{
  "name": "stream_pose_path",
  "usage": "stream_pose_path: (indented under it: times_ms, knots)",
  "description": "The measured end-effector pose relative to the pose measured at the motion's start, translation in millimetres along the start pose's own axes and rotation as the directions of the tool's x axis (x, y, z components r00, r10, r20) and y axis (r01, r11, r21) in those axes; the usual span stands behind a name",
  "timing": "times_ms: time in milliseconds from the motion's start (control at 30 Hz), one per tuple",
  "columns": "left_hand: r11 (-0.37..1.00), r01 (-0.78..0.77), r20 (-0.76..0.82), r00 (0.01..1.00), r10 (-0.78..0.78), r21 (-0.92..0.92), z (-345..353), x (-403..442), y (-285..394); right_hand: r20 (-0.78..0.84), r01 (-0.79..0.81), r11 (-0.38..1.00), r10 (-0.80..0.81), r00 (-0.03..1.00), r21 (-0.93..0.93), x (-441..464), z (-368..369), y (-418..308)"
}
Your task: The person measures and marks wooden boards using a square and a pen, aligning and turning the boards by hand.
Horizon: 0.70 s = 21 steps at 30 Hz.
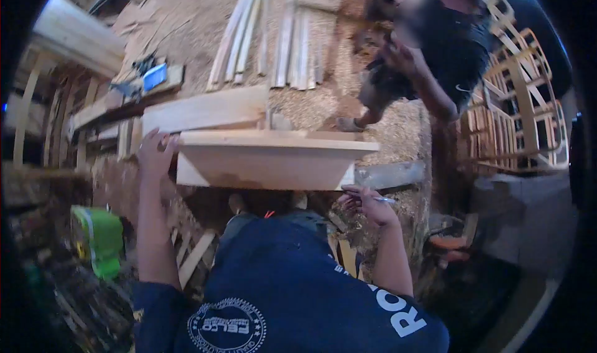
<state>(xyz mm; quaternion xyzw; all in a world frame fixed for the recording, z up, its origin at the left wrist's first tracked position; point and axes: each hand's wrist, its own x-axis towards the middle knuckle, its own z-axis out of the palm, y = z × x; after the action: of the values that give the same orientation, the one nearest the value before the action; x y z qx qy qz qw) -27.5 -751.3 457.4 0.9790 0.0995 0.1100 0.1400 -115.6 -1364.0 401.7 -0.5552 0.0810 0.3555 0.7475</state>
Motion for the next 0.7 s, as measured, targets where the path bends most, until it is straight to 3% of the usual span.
stream_pose_path:
  times_ms: [133, 200, 267, 300, 433, 500, 600, 700]
  knots:
    - [0.995, -0.091, -0.062, 0.994, 0.092, 0.032, -16, 6, -21, 0.008, -0.007, 0.984, 0.008, 1.000, -0.178, 49, 72, 14]
    - [0.968, 0.075, 0.121, 0.992, -0.047, -0.239, -32, 10, -22, 0.041, 0.037, 0.960, -0.027, 0.999, -0.278, 83, 113, 19]
    - [0.960, 0.127, 0.219, 0.973, -0.071, -0.250, -41, 18, -31, 0.067, 0.062, 0.913, -0.039, 0.997, -0.404, 117, 155, 29]
    - [0.954, 0.150, 0.273, 0.959, -0.076, -0.260, -42, 20, -37, 0.009, 0.039, 0.940, -0.039, 0.999, -0.338, 127, 185, 30]
    - [0.915, 0.142, 0.336, 0.942, -0.007, -0.378, -47, 35, -58, 0.107, 0.162, 0.745, -0.122, 0.987, -0.647, 182, 278, 23]
    - [0.899, 0.150, 0.389, 0.921, 0.024, -0.412, -46, 43, -65, 0.169, 0.250, 0.684, -0.184, 0.968, -0.685, 214, 310, 38]
    - [0.894, 0.091, 0.427, 0.897, 0.118, -0.439, -44, 53, -76, 0.065, 0.201, 0.651, -0.227, 0.972, -0.732, 266, 358, 62]
    - [0.907, 0.103, 0.480, 0.870, 0.117, -0.407, -53, 63, -74, 0.088, 0.370, 0.778, -0.380, 0.921, -0.507, 307, 381, 100]
